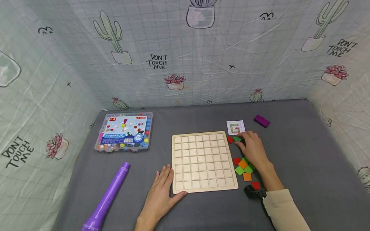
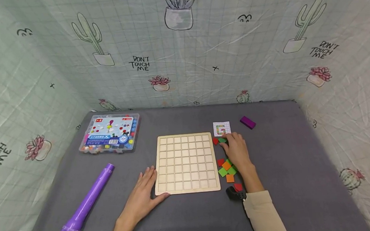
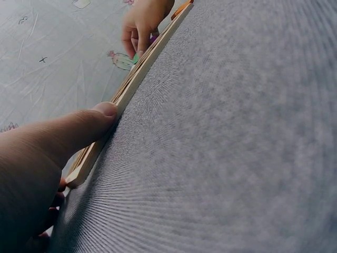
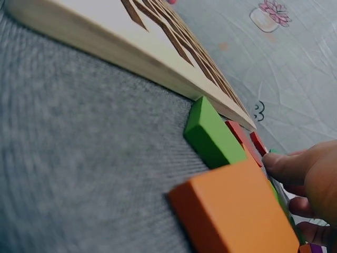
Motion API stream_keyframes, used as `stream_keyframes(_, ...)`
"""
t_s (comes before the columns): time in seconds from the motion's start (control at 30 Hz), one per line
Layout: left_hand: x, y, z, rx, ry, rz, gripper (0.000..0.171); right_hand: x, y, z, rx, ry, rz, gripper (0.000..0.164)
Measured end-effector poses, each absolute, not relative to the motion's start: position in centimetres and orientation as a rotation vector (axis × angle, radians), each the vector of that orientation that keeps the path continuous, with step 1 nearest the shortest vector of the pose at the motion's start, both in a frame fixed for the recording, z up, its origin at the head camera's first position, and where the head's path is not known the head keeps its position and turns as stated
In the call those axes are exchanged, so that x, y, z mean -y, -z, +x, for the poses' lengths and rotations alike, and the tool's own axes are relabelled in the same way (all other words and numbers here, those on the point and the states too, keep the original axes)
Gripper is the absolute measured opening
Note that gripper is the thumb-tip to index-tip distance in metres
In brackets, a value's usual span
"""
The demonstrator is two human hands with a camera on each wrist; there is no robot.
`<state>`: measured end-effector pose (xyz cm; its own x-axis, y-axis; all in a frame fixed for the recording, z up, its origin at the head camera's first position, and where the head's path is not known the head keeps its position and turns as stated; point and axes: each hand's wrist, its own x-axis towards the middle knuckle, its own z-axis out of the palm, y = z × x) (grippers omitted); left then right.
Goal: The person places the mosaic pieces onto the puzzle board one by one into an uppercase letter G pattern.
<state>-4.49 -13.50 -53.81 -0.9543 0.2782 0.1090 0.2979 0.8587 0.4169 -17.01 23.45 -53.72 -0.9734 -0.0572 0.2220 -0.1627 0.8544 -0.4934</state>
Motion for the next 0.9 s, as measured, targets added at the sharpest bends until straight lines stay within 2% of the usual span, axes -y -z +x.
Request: stream_keyframes(0.9, 13.7, 54.1, -4.5, 2.971, 0.670, -0.480, 0.094, -21.8, 52.2, -17.3, 2.659, -1.013, 0.181, 0.020)
